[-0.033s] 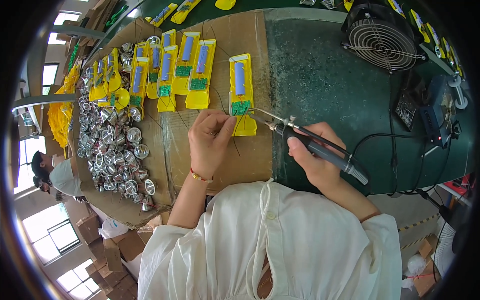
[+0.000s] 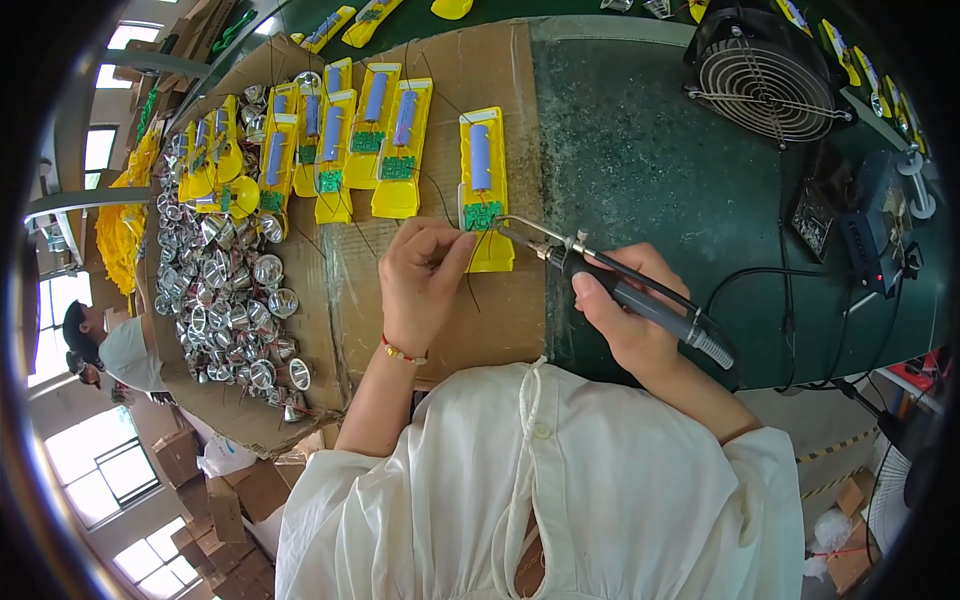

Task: Soldering wires to electronic components on a light assembly line.

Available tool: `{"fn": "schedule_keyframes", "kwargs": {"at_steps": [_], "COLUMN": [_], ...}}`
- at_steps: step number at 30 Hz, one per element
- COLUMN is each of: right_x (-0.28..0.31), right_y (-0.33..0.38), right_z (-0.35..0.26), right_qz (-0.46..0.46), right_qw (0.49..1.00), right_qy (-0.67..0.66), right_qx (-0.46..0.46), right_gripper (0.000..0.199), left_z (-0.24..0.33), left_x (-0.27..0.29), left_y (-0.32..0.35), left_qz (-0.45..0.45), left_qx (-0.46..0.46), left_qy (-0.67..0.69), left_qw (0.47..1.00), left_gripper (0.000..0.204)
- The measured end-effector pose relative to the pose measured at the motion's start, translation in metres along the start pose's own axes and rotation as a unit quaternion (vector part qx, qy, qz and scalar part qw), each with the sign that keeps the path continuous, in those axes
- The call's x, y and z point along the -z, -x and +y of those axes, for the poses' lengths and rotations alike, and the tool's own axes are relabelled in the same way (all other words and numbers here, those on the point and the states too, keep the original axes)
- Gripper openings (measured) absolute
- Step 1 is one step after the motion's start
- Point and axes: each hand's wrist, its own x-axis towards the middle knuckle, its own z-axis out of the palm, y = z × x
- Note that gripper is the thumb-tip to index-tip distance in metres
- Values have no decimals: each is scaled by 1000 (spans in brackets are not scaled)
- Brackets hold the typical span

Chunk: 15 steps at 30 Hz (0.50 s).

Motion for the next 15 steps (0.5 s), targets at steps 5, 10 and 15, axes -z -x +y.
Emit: {"fn": "schedule_keyframes", "kwargs": {"at_steps": [5,10,15], "right_x": [-6,-4,-4], "right_y": [-2,-4,-4], "right_z": [5,5,4], "right_qz": [22,8,37], "right_qw": [999,1000,998], "right_qy": [-14,13,-38], "right_qx": [-18,-15,-32], "right_gripper": [17,16,15], "left_z": [-3,2,-1], "left_x": [-8,-13,-14], "left_y": [-1,-3,-9], "left_qz": [17,44,33], "left_qx": [-13,-70,-48], "left_qy": [-46,-134,-118], "left_qw": [999,988,991], "left_gripper": [8,9,9]}}
